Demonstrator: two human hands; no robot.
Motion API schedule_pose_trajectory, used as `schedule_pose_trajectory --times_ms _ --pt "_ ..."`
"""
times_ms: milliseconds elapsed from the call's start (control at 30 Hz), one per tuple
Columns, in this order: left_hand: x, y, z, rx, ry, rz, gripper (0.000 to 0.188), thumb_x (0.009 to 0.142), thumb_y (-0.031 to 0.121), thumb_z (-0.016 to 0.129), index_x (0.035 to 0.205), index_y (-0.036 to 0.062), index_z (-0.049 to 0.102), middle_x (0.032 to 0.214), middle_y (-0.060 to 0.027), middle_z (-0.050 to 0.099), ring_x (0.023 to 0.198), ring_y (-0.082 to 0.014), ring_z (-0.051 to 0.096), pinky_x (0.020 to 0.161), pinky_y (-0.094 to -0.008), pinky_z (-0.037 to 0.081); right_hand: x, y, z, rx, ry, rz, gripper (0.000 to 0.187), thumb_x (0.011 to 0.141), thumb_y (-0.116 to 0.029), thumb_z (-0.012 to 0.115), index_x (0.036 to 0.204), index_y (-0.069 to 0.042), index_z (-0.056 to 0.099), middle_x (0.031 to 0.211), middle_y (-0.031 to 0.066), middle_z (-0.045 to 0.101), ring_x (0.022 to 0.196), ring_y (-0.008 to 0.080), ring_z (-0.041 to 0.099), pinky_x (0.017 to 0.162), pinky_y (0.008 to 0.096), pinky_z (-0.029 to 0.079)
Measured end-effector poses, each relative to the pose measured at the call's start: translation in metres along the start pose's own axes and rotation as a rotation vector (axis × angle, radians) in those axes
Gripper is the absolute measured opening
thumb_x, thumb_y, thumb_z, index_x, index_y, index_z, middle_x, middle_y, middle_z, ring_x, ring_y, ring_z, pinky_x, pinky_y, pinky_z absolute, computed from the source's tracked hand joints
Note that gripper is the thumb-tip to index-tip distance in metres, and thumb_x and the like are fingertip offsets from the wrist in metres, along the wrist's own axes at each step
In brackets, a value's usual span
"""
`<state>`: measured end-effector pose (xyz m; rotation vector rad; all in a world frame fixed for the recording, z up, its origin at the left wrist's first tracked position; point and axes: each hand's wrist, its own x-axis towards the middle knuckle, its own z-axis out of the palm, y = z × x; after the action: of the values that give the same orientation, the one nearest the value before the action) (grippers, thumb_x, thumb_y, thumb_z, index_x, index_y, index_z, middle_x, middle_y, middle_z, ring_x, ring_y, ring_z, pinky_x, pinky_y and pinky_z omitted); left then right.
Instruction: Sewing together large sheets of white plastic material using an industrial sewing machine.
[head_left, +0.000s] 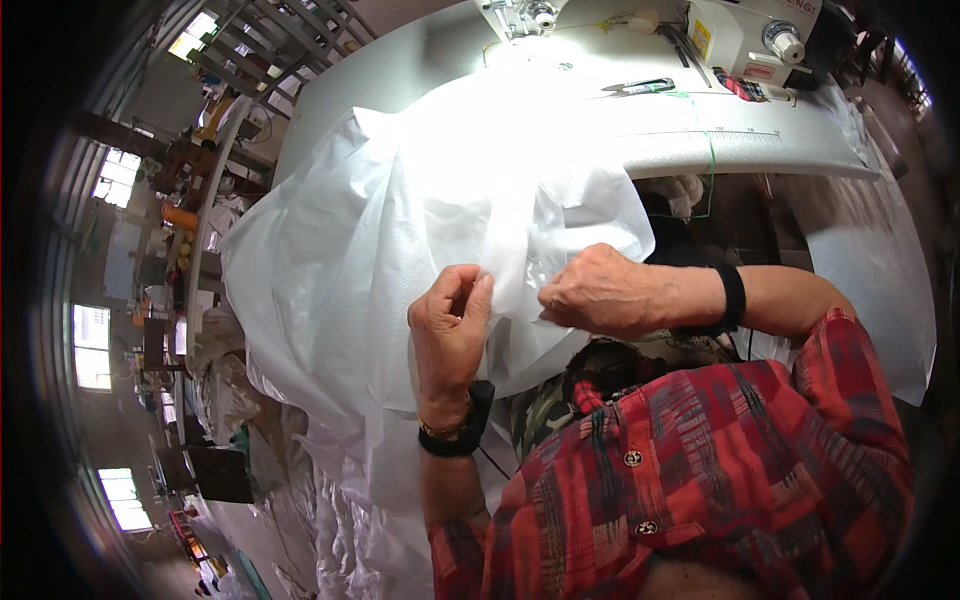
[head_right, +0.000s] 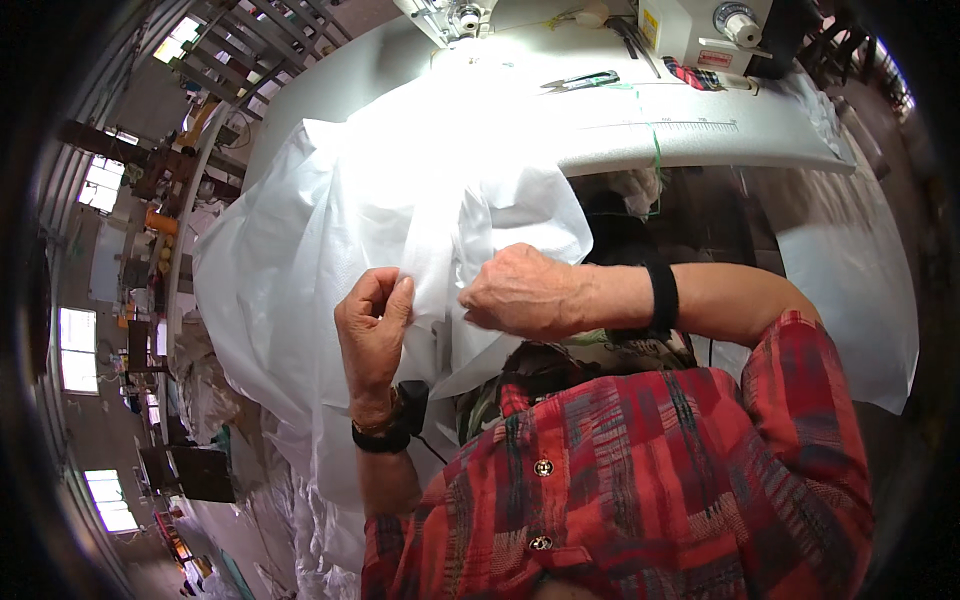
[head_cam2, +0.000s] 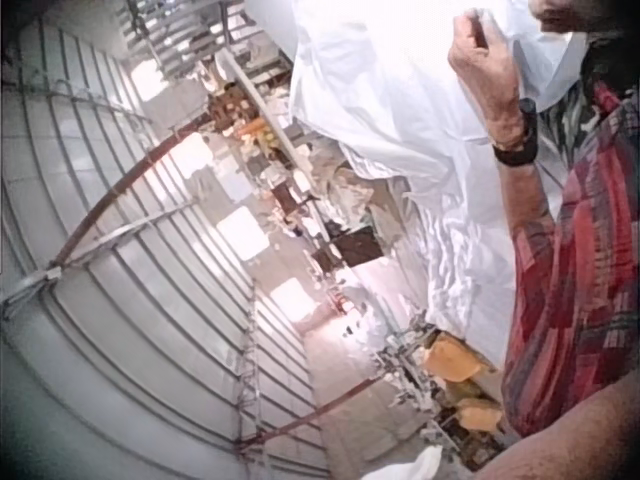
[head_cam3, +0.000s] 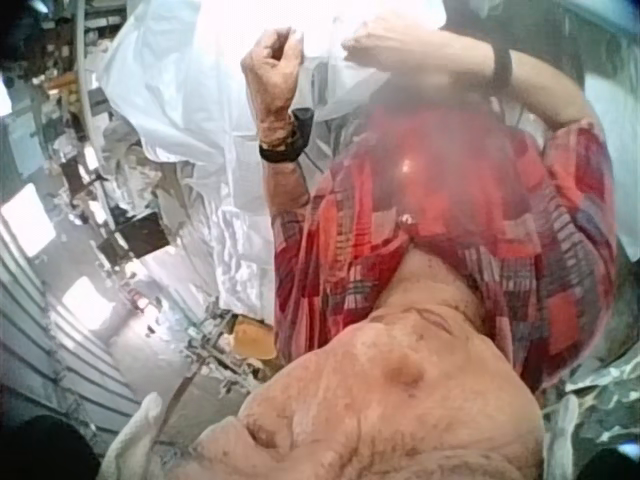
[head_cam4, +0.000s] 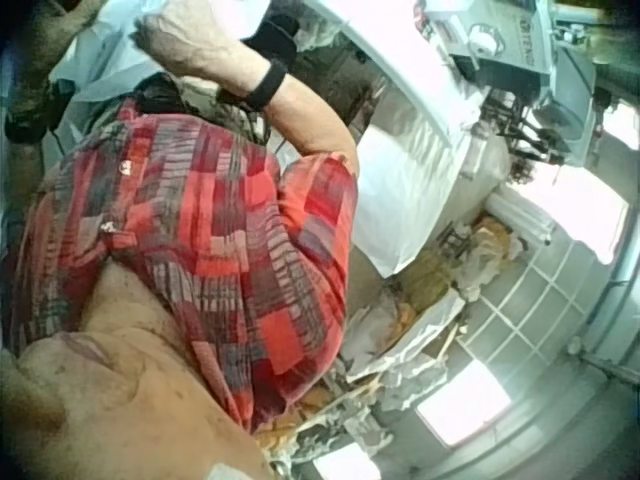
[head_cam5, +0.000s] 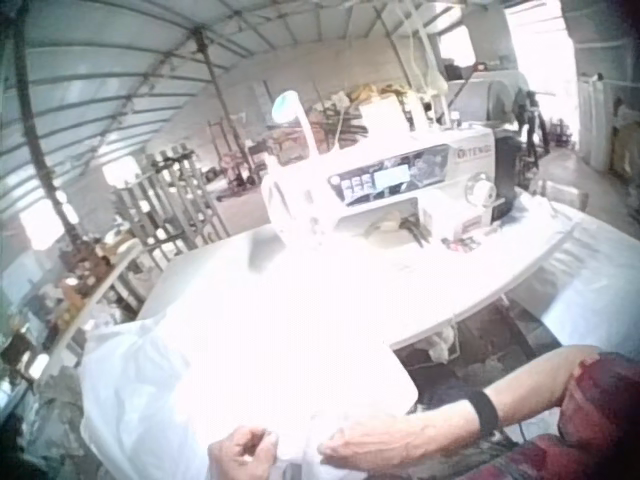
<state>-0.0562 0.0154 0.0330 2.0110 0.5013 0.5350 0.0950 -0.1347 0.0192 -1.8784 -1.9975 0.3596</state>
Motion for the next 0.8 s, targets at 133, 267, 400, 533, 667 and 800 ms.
schedule_pose_trajectory --times_ms 133,267,400,533,667,800 --pt "0.000 -0.009 0.013 -0.136 -0.186 -0.094 0.013 0.091 0.009 0.063 0.093 -0.0023 0.060 0.065 -0.0009 0.054 0.061 -0.0044 0.047 0.053 -0.0230 0.039 -0.004 -0.022 0.001 0.284 0.192 -0.026 0.025 0.091 -0.026 0.060 0.080 -0.005 0.063 0.064 0.0170 0.061 0.065 0.0362 0.065 0.060 0.0452 0.052" --pt "-0.004 -0.024 0.027 -0.275 -0.200 -0.152 0.014 0.094 0.011 0.059 0.099 -0.0021 0.058 0.069 0.0029 0.053 0.063 -0.0038 0.045 0.054 -0.0222 0.038 0.002 -0.032 0.012 0.337 0.112 0.023 0.025 0.091 -0.026 0.060 0.080 -0.004 0.064 0.066 0.0173 0.062 0.066 0.0373 0.065 0.061 0.0456 0.052" --pt "-0.004 -0.029 0.028 -0.270 -0.151 -0.119 0.017 0.097 0.015 0.057 0.101 -0.0014 0.057 0.070 0.0053 0.051 0.063 -0.0031 0.042 0.054 -0.0211 0.037 0.007 -0.037 0.025 0.288 0.018 -0.059 0.027 0.089 -0.024 0.059 0.076 -0.001 0.062 0.066 0.0181 0.062 0.066 0.0371 0.065 0.061 0.0454 0.052" --pt "-0.001 -0.028 0.026 -0.319 -0.178 -0.214 0.017 0.097 0.016 0.058 0.099 -0.0005 0.057 0.068 0.0056 0.050 0.061 -0.0024 0.040 0.053 -0.0206 0.035 0.012 -0.037 0.032 0.245 0.068 -0.139 0.020 0.083 -0.019 0.061 0.074 -0.001 0.062 0.066 0.0182 0.062 0.066 0.0359 0.065 0.058 0.0440 0.051" --pt "0.001 -0.030 0.028 -0.335 -0.219 -0.248 0.013 0.097 0.014 0.058 0.095 0.0012 0.058 0.067 0.0061 0.051 0.057 -0.0011 0.040 0.051 -0.0202 0.034 0.012 -0.038 0.030 0.208 -0.137 -0.205 0.016 0.080 -0.017 0.062 0.075 -0.001 0.060 0.067 0.0180 0.063 0.065 0.0354 0.065 0.058 0.0437 0.051" --pt "0.000 -0.028 0.026 -0.347 -0.142 -0.242 0.011 0.095 0.012 0.059 0.091 0.0013 0.058 0.068 0.0058 0.054 0.059 -0.0003 0.042 0.051 -0.0194 0.034 -0.013 -0.028 0.012 0.258 0.010 -0.272 0.013 0.081 -0.014 0.059 0.079 -0.001 0.057 0.068 0.0175 0.063 0.064 0.0349 0.066 0.058 0.0440 0.051"
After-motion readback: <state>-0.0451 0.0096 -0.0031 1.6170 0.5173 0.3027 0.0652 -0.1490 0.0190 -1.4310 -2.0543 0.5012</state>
